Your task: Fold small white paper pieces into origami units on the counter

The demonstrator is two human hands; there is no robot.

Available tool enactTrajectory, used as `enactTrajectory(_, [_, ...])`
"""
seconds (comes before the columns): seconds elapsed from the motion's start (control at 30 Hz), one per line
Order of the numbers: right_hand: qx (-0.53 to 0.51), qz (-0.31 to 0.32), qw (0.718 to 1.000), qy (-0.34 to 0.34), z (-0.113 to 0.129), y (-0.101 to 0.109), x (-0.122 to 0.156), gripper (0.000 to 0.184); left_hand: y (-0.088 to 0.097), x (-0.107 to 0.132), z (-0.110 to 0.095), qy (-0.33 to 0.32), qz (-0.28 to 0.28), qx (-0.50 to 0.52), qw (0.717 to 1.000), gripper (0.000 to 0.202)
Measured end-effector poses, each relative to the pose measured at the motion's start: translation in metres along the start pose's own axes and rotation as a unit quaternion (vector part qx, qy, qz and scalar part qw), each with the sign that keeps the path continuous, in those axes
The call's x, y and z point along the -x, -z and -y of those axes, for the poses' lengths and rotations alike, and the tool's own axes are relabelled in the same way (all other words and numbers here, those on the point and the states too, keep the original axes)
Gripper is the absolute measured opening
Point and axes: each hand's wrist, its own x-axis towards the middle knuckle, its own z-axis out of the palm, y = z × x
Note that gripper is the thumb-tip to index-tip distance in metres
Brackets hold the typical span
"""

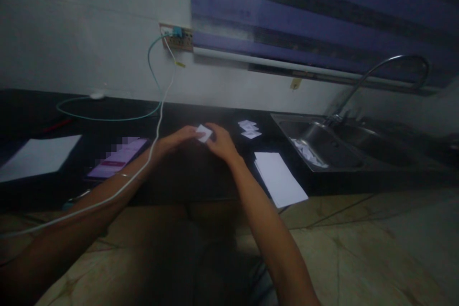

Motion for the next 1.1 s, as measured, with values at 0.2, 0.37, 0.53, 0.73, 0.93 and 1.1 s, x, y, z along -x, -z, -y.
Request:
enactTrajectory(0.2, [-0.192,0.025,0.977,-0.094,-0.010,-0.009,-0.004,0.059,0.005,-0.001,0.002,0.006,0.002,-0.018,1.000,0.024])
enactTrajectory(0.37, [-0.246,-0.039,0.962,-0.115,-0.007,-0.007,-0.009,0.029,0.005,-0.007,0.001,0.002,0.071,-0.051,0.996,0.018])
enactTrajectory(0.53, [-0.292,0.007,0.945,-0.149,-0.005,-0.002,-0.007,0.027,0.006,-0.006,0.000,-0.001,0.074,-0.065,0.995,0.014])
enactTrajectory(0.73, [-0.367,0.008,0.908,-0.202,-0.008,0.003,-0.007,0.038,0.009,-0.010,0.010,-0.021,0.050,-0.104,0.993,0.025])
enactTrajectory(0.93, [-0.372,0.041,0.897,-0.236,-0.007,0.004,-0.006,0.037,0.010,-0.013,0.015,-0.081,0.058,-0.166,0.981,0.027])
enactTrajectory(1.1, [-0.369,0.039,0.901,-0.223,-0.004,0.004,-0.006,0.032,0.011,-0.011,0.015,-0.079,0.056,-0.206,0.974,0.031])
